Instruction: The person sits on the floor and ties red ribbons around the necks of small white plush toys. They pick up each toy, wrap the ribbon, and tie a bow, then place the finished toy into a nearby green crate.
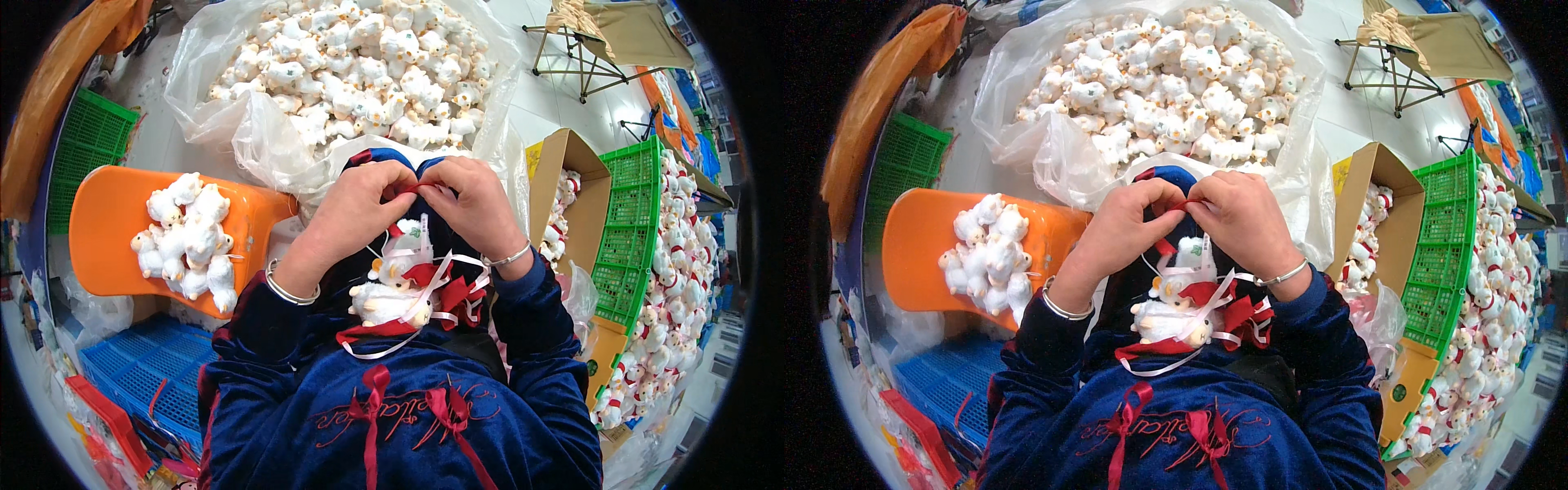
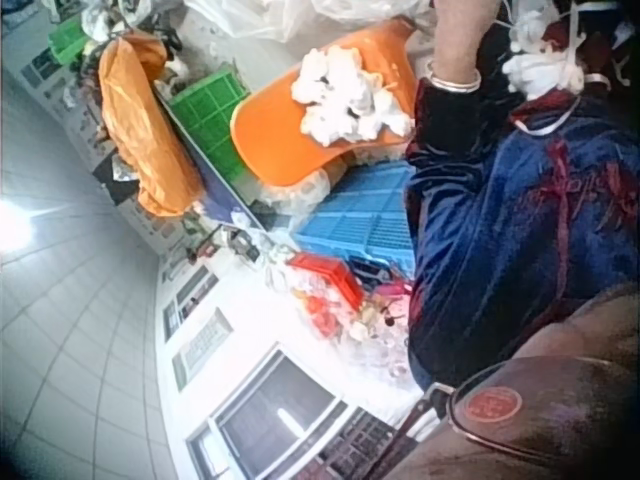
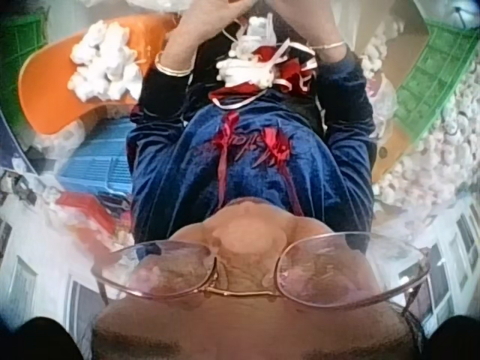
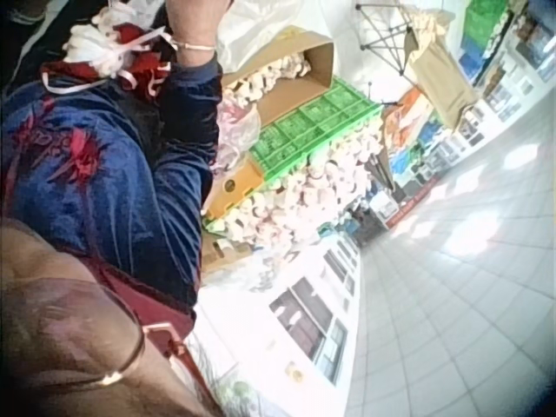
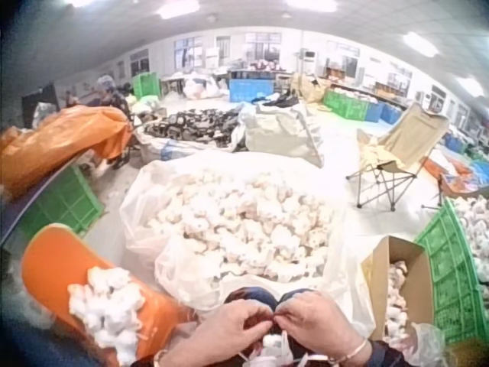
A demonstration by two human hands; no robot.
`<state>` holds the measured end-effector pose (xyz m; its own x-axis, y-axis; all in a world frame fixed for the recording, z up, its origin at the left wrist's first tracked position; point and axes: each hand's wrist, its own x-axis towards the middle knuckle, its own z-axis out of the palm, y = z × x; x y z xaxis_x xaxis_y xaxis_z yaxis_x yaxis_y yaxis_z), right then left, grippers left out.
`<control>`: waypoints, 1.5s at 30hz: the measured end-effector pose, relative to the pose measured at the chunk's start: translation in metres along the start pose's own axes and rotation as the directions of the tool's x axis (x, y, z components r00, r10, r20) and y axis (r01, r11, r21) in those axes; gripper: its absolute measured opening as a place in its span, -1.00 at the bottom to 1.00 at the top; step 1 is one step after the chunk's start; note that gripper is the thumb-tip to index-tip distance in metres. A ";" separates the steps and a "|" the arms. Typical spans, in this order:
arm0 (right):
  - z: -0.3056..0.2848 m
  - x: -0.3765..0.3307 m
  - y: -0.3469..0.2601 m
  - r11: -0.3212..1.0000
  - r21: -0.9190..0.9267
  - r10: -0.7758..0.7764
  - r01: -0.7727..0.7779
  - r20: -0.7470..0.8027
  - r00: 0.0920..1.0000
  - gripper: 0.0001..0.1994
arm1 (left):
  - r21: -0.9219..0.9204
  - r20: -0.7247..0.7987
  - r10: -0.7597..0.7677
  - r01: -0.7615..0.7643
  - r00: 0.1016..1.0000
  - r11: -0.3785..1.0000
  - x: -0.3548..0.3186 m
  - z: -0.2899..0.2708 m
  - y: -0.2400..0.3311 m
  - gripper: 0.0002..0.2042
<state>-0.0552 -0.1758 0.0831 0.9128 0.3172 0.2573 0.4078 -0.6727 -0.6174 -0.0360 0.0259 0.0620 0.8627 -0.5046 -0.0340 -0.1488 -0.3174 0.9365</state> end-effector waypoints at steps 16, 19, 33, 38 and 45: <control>0.037 -0.048 -0.016 0.999 -0.007 0.031 -0.032 0.578 0.815 -0.66 | 0.049 -0.097 -0.025 0.030 0.995 0.998 -0.007 -0.049 -0.039 -0.78; 0.047 -0.055 -0.020 0.992 -0.123 0.057 0.020 0.591 0.805 -0.57 | 0.067 -0.086 0.005 0.000 0.996 0.998 -0.004 -0.044 -0.046 -0.77; 0.035 -0.048 -0.007 0.980 0.193 -0.061 -0.047 0.520 0.852 -0.45 | -0.362 -0.091 -0.245 0.197 0.965 0.911 -0.004 -0.035 -0.031 -0.78; 0.003 -0.041 -0.012 0.811 0.517 0.059 -0.274 0.393 0.918 -0.42 | -0.214 -0.079 -0.254 0.232 0.964 0.949 -0.003 -0.024 -0.032 -0.79; -0.009 -0.044 -0.004 0.528 0.830 0.167 -0.177 0.102 0.981 -0.24 | 0.288 0.022 -0.129 0.117 0.991 0.950 0.005 0.002 -0.034 -0.79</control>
<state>-0.0967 -0.1936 0.0810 0.9609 0.2671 0.0731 0.0353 0.1437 -0.9890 -0.0277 0.0328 0.0298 0.8636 -0.4773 -0.1625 -0.1795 -0.5922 0.7855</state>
